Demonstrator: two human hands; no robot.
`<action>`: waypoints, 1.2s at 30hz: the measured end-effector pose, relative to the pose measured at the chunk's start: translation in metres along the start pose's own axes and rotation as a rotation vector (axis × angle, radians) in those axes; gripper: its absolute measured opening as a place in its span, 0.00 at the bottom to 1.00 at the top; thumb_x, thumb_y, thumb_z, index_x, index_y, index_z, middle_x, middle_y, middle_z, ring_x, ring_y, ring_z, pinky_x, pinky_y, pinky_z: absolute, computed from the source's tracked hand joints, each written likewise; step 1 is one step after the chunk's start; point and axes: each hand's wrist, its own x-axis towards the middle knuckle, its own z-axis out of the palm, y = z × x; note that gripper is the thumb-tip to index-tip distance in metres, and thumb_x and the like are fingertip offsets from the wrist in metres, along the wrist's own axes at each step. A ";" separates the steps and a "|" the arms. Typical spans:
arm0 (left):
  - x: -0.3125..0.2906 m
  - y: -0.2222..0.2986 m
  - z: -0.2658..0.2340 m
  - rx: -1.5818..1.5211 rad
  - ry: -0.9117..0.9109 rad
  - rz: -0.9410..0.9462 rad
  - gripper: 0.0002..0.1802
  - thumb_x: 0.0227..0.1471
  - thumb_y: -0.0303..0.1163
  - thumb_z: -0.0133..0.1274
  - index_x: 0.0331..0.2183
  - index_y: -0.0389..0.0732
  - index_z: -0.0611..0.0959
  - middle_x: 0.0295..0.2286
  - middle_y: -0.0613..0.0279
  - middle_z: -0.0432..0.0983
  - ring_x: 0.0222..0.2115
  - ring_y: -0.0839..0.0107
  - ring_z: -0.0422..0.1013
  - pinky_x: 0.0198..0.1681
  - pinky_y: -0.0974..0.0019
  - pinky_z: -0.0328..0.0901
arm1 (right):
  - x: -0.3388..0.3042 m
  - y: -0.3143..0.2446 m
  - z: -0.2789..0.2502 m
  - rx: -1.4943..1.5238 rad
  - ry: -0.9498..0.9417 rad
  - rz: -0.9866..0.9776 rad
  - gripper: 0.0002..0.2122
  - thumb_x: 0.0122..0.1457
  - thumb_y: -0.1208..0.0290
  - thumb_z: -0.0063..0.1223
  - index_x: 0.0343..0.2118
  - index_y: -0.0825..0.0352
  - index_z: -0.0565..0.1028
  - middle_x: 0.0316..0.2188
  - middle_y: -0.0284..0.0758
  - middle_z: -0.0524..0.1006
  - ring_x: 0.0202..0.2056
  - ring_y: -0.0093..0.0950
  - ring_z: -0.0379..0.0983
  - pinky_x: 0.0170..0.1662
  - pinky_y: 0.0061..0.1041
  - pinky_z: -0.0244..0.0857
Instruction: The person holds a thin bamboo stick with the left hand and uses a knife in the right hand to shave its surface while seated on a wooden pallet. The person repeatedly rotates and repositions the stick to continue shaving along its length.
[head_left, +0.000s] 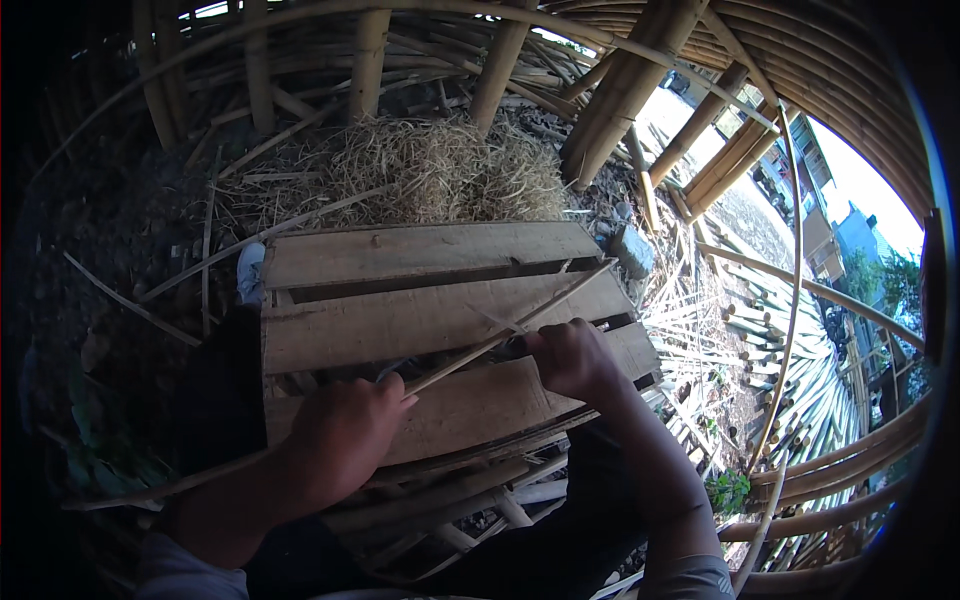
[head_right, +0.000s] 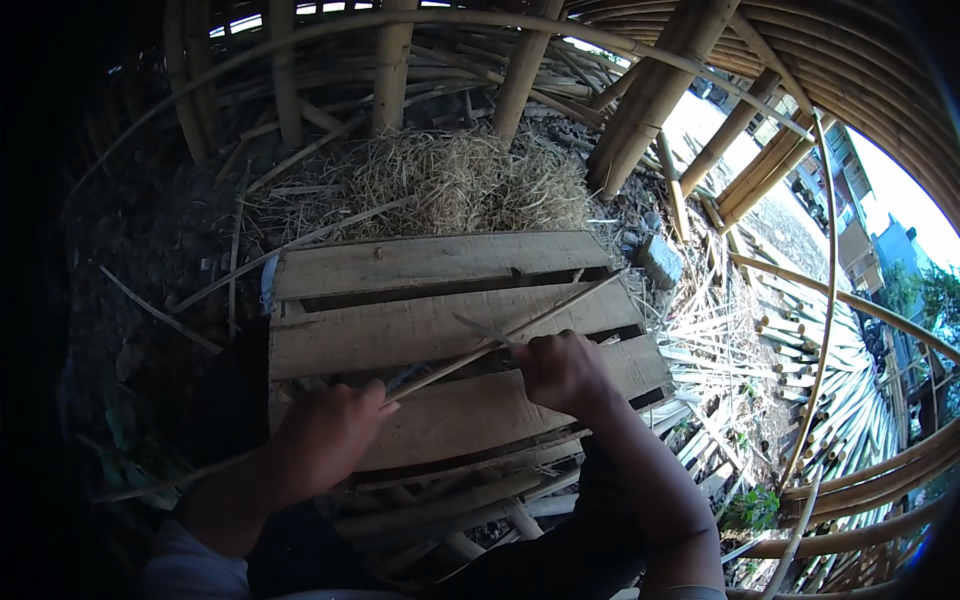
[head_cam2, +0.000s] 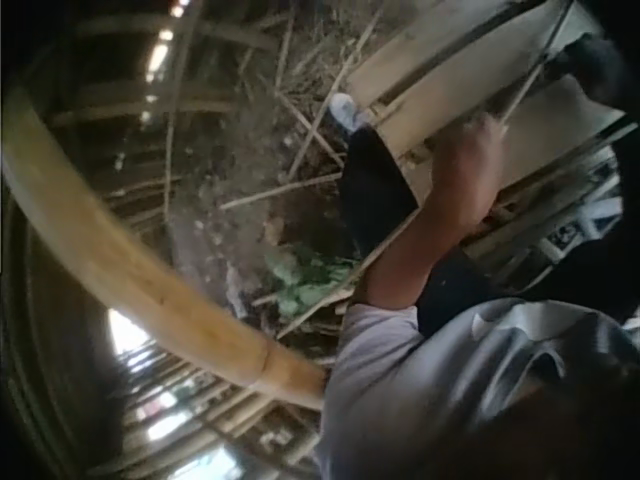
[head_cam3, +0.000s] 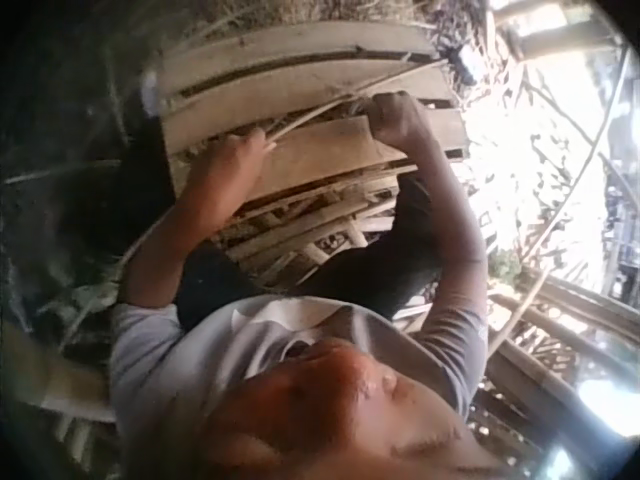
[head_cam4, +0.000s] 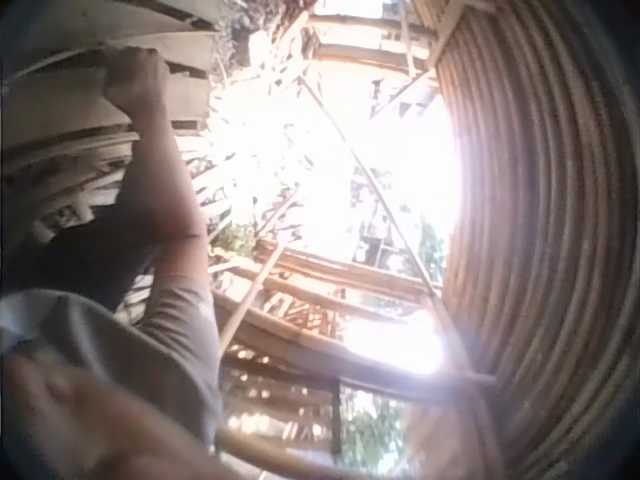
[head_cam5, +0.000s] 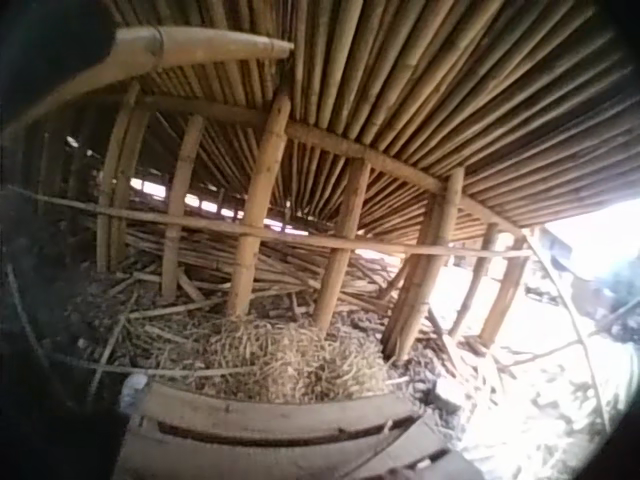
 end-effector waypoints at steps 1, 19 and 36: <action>0.002 0.002 0.001 -0.012 0.005 0.021 0.18 0.67 0.42 0.48 0.30 0.39 0.75 0.18 0.50 0.78 0.22 0.53 0.80 0.25 0.55 0.75 | -0.014 0.023 0.003 -0.042 0.022 -0.004 0.15 0.58 0.69 0.64 0.19 0.61 0.69 0.16 0.37 0.65 0.15 0.40 0.64 0.18 0.41 0.62; 0.001 0.001 -0.005 -0.011 -0.003 0.021 0.18 0.67 0.41 0.48 0.30 0.38 0.77 0.17 0.51 0.78 0.22 0.53 0.81 0.25 0.55 0.75 | -0.020 0.089 -0.021 -0.007 -0.569 0.179 0.17 0.63 0.62 0.57 0.20 0.67 0.75 0.20 0.48 0.76 0.25 0.47 0.75 0.31 0.48 0.70; 0.005 0.002 -0.004 -0.049 0.049 0.013 0.18 0.66 0.42 0.50 0.31 0.38 0.76 0.19 0.47 0.78 0.25 0.46 0.79 0.29 0.50 0.75 | -0.014 0.161 -0.036 -0.372 -0.929 0.537 0.14 0.67 0.62 0.43 0.34 0.63 0.80 0.28 0.45 0.81 0.32 0.48 0.80 0.37 0.48 0.74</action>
